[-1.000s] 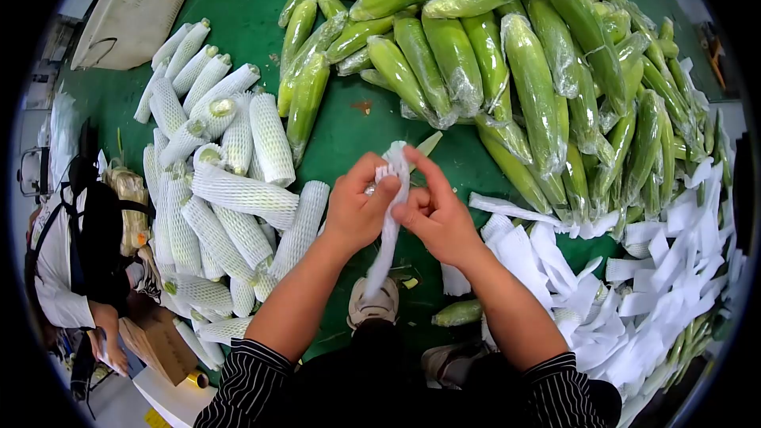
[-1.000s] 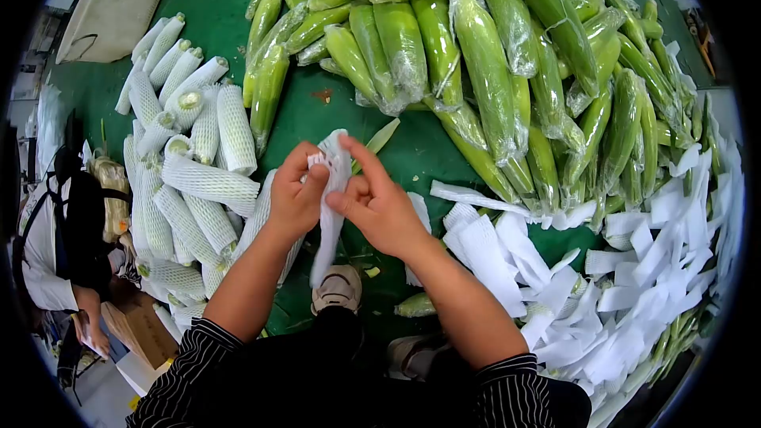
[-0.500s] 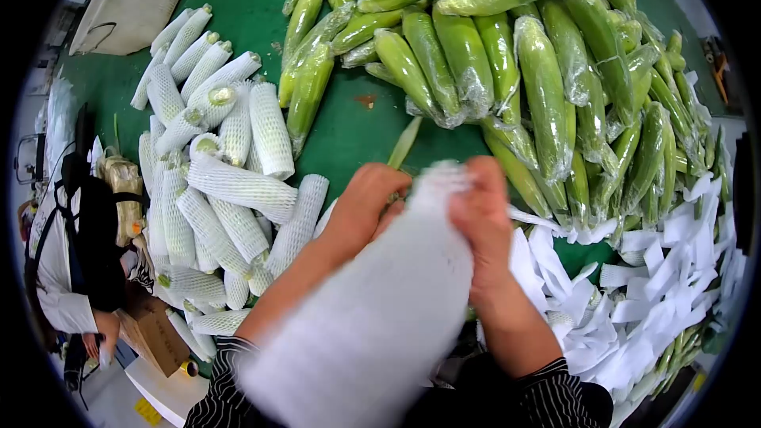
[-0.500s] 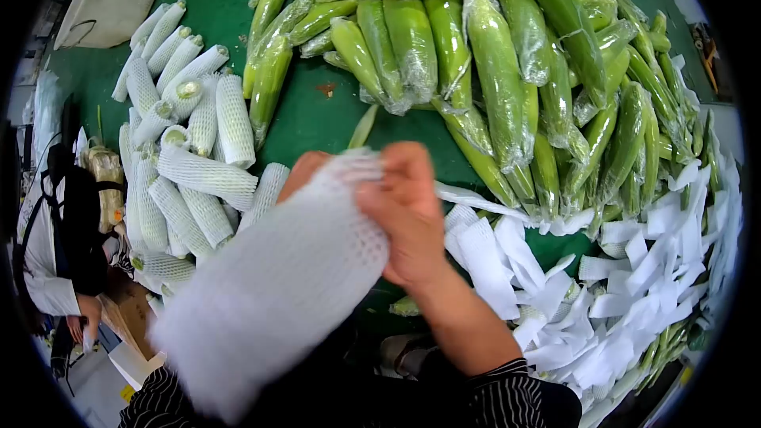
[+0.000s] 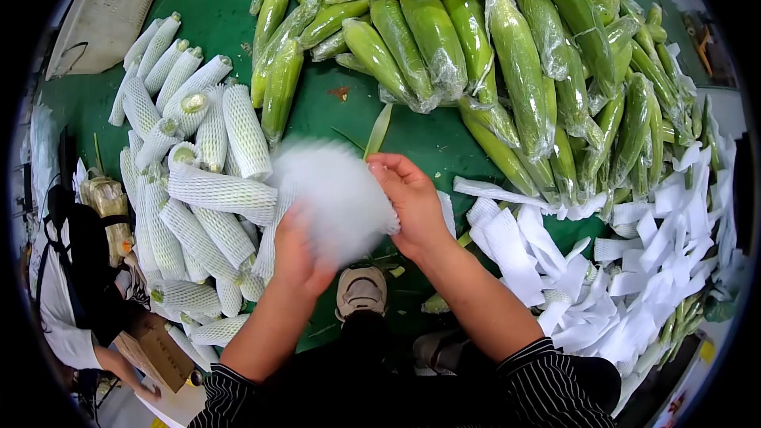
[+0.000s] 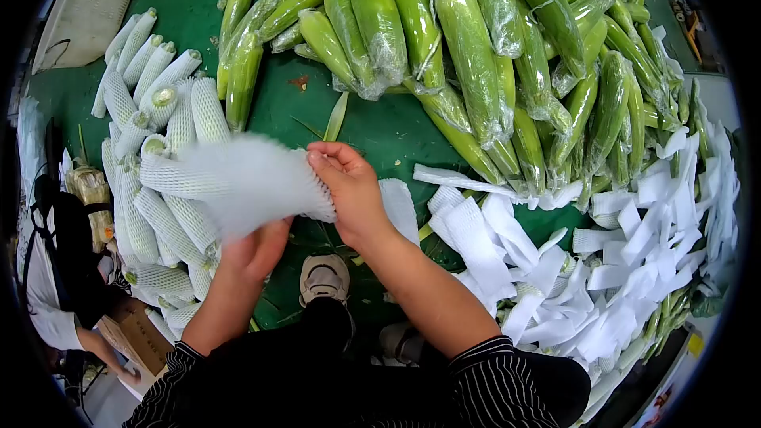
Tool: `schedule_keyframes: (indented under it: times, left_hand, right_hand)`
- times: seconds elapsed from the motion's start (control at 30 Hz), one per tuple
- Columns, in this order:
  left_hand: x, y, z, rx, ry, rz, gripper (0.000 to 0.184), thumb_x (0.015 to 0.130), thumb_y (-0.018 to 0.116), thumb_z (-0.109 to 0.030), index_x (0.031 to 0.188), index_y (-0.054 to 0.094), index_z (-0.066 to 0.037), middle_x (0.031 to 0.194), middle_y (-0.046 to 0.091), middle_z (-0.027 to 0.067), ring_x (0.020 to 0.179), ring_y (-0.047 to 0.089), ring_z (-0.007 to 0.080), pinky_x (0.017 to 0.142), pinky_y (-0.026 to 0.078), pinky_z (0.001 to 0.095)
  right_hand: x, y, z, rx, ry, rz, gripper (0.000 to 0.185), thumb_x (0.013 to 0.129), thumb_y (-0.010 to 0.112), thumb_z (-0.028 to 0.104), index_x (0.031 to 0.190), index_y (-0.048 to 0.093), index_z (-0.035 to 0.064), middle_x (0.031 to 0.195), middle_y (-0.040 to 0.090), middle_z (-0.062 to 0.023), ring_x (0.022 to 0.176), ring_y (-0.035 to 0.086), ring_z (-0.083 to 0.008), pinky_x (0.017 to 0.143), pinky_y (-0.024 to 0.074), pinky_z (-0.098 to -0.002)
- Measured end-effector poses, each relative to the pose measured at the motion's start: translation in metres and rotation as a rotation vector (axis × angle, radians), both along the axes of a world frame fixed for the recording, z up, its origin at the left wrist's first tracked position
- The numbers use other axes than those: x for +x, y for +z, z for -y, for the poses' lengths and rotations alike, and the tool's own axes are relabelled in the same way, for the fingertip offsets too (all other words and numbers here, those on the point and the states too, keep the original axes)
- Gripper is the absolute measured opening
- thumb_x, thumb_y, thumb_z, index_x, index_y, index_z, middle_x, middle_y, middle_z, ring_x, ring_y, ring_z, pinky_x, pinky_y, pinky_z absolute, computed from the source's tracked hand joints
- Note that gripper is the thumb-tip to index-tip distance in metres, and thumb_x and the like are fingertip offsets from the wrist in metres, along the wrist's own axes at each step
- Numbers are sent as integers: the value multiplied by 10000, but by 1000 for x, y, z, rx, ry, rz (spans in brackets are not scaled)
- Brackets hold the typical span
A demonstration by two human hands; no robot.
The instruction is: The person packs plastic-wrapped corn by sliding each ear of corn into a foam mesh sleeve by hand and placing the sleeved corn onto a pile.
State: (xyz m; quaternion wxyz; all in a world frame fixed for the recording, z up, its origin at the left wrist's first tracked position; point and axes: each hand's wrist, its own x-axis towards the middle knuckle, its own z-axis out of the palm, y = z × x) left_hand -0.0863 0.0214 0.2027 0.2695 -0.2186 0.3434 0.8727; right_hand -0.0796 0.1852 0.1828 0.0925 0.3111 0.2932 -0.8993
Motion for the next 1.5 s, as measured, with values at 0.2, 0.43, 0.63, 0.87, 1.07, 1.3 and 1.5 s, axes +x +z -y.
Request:
schedule_keyframes:
  times: [0.2, 0.43, 0.63, 0.87, 1.07, 1.3, 1.5]
  left_hand:
    - [17, -75, 16, 38, 77, 4, 359, 1015, 527, -309, 1288, 546, -77, 1332, 587, 107, 1249, 549, 267, 1087, 421, 434]
    - [63, -132, 21, -1130, -219, -371, 292, 1086, 356, -240, 1153, 531, -16, 1110, 603, 121, 1045, 585, 245, 932, 454, 349]
    - [105, -122, 16, -410, 116, 137, 340, 1064, 427, -386, 1107, 539, -68, 869, 570, 44, 752, 561, 183, 690, 460, 337]
    - [-9, -89, 14, -1229, -368, -835, 205, 904, 659, -76, 1080, 585, -2, 887, 605, 101, 832, 597, 191, 766, 492, 352]
    - [-213, -106, -15, -1956, -157, -980, 579, 816, 741, -226, 1290, 485, -13, 1260, 515, 240, 1135, 526, 413, 944, 472, 479]
    - [-205, -52, -23, -1704, -312, -842, 573, 762, 782, -238, 1211, 495, -28, 1104, 600, 209, 1038, 604, 418, 887, 505, 434]
    - [-83, -8, -28, -891, -305, -1522, 261, 778, 781, -53, 979, 614, -43, 1017, 689, 130, 876, 655, 257, 800, 528, 361]
  right_hand:
    - [18, -93, 22, 38, -85, -21, 163, 996, 617, 150, 1122, 616, 47, 1032, 687, -66, 905, 659, -136, 807, 538, -285]
    - [45, -160, 51, 119, 158, 79, 169, 1002, 567, 99, 1155, 610, 41, 1094, 676, -52, 913, 635, -133, 865, 507, -281]
    - [1, -3, 101, 687, 534, -325, 277, 949, 492, 64, 1210, 572, 16, 1107, 685, -127, 963, 690, -287, 822, 550, -406]
    - [5, -9, -7, 1411, 905, -655, 293, 841, 722, 204, 1104, 635, 110, 1024, 666, -60, 894, 669, -308, 736, 544, -448]
    - [72, -69, -99, 1913, 1024, -257, 559, 783, 790, 278, 1272, 574, 112, 1256, 551, -142, 1175, 523, -331, 935, 465, -489]
    - [84, -81, -111, 1981, 1147, -403, 257, 783, 737, 187, 1002, 625, 115, 1049, 601, -77, 1027, 560, -279, 913, 426, -452]
    - [59, -26, -109, 1634, 505, -709, 205, 822, 742, 90, 874, 544, 83, 886, 604, -132, 895, 565, -332, 920, 421, -456]
